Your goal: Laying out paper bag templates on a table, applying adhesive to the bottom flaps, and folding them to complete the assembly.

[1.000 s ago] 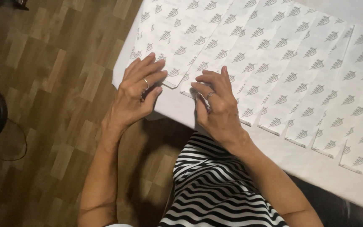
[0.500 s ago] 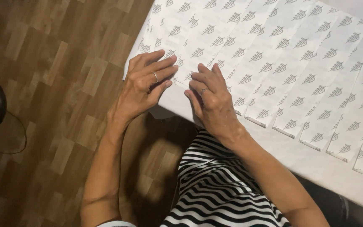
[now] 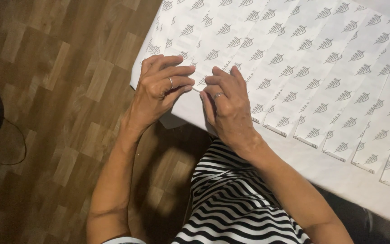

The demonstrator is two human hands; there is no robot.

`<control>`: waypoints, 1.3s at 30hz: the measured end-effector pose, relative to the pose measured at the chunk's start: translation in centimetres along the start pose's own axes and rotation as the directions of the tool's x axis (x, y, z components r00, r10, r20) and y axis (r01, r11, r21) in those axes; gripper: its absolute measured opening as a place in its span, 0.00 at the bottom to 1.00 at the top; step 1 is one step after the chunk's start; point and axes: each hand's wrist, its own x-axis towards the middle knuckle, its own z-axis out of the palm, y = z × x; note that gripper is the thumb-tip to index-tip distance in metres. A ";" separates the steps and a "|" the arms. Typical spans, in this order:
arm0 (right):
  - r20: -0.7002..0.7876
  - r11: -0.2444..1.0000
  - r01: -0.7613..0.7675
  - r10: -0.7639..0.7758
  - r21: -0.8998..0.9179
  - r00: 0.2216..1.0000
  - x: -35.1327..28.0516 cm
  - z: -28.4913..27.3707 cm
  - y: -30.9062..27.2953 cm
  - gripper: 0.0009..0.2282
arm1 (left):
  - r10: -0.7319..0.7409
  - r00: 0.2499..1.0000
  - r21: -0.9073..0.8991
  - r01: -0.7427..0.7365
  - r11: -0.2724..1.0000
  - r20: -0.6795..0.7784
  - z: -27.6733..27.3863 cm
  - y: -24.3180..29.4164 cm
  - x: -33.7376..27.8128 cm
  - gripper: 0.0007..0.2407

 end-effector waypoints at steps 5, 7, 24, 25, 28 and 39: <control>-0.008 0.998 -0.056 0.056 0.036 0.998 0.0 0.5 0.0 0.07 | -0.023 0.999 0.016 0.024 1.000 -0.037 0.3 0.6 0.4 0.03; -0.018 0.996 -0.073 0.074 0.058 0.997 0.0 0.7 -0.1 0.06 | -0.047 0.998 0.003 0.047 0.999 -0.051 0.6 0.7 0.3 0.04; -0.160 0.964 -0.114 0.155 0.241 0.975 -0.6 2.7 0.8 0.03 | -0.144 0.989 -0.081 0.146 0.986 0.028 -0.3 2.5 1.2 0.06; -0.197 0.966 -0.109 0.157 0.236 0.968 -0.7 3.1 0.8 0.04 | -0.141 0.989 -0.042 0.142 0.989 0.038 -0.4 2.6 1.4 0.06; -0.250 0.971 -0.082 0.138 0.223 0.958 -0.4 3.5 -0.1 0.04 | -0.084 0.996 0.028 0.084 0.996 0.003 -0.2 3.5 1.0 0.06; -0.261 0.984 -0.037 0.083 0.176 0.962 -5.3 -13.1 3.7 0.03 | 0.223 0.974 0.166 -0.225 0.960 0.035 0.5 -7.1 -4.4 0.14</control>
